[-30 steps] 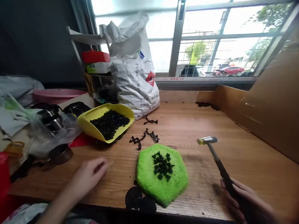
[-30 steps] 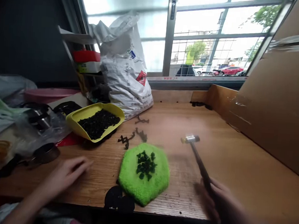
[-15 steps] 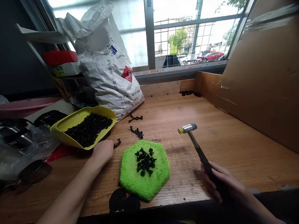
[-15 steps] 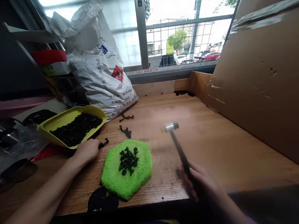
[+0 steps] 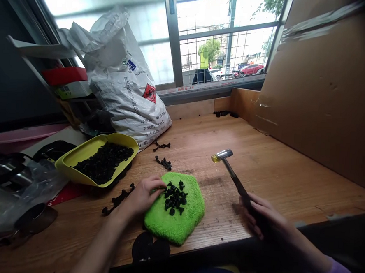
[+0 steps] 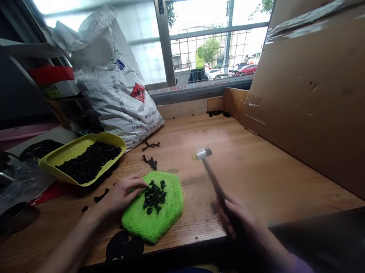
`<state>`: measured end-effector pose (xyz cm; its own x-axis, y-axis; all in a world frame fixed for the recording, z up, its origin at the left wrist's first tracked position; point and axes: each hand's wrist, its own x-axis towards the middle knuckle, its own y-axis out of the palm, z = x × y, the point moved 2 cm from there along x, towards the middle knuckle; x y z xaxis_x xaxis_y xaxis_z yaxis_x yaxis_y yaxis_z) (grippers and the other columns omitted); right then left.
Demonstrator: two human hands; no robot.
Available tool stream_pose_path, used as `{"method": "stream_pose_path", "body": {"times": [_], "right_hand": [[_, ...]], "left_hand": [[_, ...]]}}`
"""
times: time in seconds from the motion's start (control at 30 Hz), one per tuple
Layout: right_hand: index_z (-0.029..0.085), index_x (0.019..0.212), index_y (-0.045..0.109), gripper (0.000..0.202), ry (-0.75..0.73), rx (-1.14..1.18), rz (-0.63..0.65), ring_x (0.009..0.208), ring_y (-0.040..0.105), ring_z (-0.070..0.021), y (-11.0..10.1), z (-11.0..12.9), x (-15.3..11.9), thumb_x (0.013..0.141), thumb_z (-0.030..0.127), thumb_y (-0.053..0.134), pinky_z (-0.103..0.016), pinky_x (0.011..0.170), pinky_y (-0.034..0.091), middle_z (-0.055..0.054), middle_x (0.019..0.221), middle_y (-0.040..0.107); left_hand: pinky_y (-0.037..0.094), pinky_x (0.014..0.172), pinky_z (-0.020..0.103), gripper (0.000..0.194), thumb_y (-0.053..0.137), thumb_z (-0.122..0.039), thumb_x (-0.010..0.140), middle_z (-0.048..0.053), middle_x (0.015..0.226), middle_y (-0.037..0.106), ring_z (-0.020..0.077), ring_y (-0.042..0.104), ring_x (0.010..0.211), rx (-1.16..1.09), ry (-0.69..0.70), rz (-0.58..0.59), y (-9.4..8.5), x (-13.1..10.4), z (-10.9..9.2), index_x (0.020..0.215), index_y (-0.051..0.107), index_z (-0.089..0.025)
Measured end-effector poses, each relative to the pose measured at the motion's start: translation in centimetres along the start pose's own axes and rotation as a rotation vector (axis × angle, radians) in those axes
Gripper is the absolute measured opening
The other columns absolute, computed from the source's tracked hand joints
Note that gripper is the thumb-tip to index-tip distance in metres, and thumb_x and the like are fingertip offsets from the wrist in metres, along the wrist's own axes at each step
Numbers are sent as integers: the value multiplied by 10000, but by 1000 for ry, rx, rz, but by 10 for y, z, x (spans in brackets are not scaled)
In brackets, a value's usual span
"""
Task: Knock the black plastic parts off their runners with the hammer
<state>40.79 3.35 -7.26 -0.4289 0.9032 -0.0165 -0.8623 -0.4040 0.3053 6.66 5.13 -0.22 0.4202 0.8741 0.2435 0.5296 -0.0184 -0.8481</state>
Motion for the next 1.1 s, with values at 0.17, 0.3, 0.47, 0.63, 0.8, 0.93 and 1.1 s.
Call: {"method": "stream_pose_path", "body": {"times": [0.17,0.3,0.47,0.63,0.8,0.93,1.1], "right_hand": [[160,952,494,284,28,-6,-5,389,393,-68,2,2,0,866,430,487,-149,334,316,31,573,421],[157,967,500,296,34,-20,-1,381,396,-68,1,3,2,866,435,485,-149,332,320,32,570,426],[154,1038,491,319,4,-39,7,389,398,-69,1,3,2,874,428,476,-148,336,323,33,579,428],[153,961,516,314,-1,-35,-2,401,403,-66,2,5,2,870,452,479,-139,336,327,32,584,420],[154,981,507,335,-10,-36,-3,362,400,-60,2,4,5,863,467,490,-127,315,323,42,558,430],[149,974,515,348,-18,-41,-1,355,395,-55,-1,-1,6,862,477,483,-124,309,319,43,557,428],[154,1082,486,391,2,-24,-24,377,417,-74,-3,-3,0,854,471,502,-147,322,326,39,565,439]], "left_hand": [[404,717,274,129,463,-222,820,34,810,606,166,549,769,26,-143,-110,7,-1,12,830,585,-183],[388,658,256,171,441,-283,822,8,720,585,161,533,696,-13,-281,-43,2,-11,10,731,547,-186],[372,595,239,258,449,-395,811,-3,677,584,166,524,659,-138,-396,118,0,-27,19,721,568,-184],[389,581,236,239,500,-405,776,4,688,601,172,536,656,-126,-447,44,2,-15,30,781,597,-186],[429,692,260,222,501,-321,782,40,926,632,188,577,813,-130,-216,14,4,27,12,928,633,-219],[418,707,278,187,494,-279,776,39,769,629,183,571,751,-90,-97,66,10,45,9,708,643,-188],[383,564,250,200,535,-330,738,15,630,607,156,526,604,-136,-287,0,10,31,22,673,632,-167]]}}
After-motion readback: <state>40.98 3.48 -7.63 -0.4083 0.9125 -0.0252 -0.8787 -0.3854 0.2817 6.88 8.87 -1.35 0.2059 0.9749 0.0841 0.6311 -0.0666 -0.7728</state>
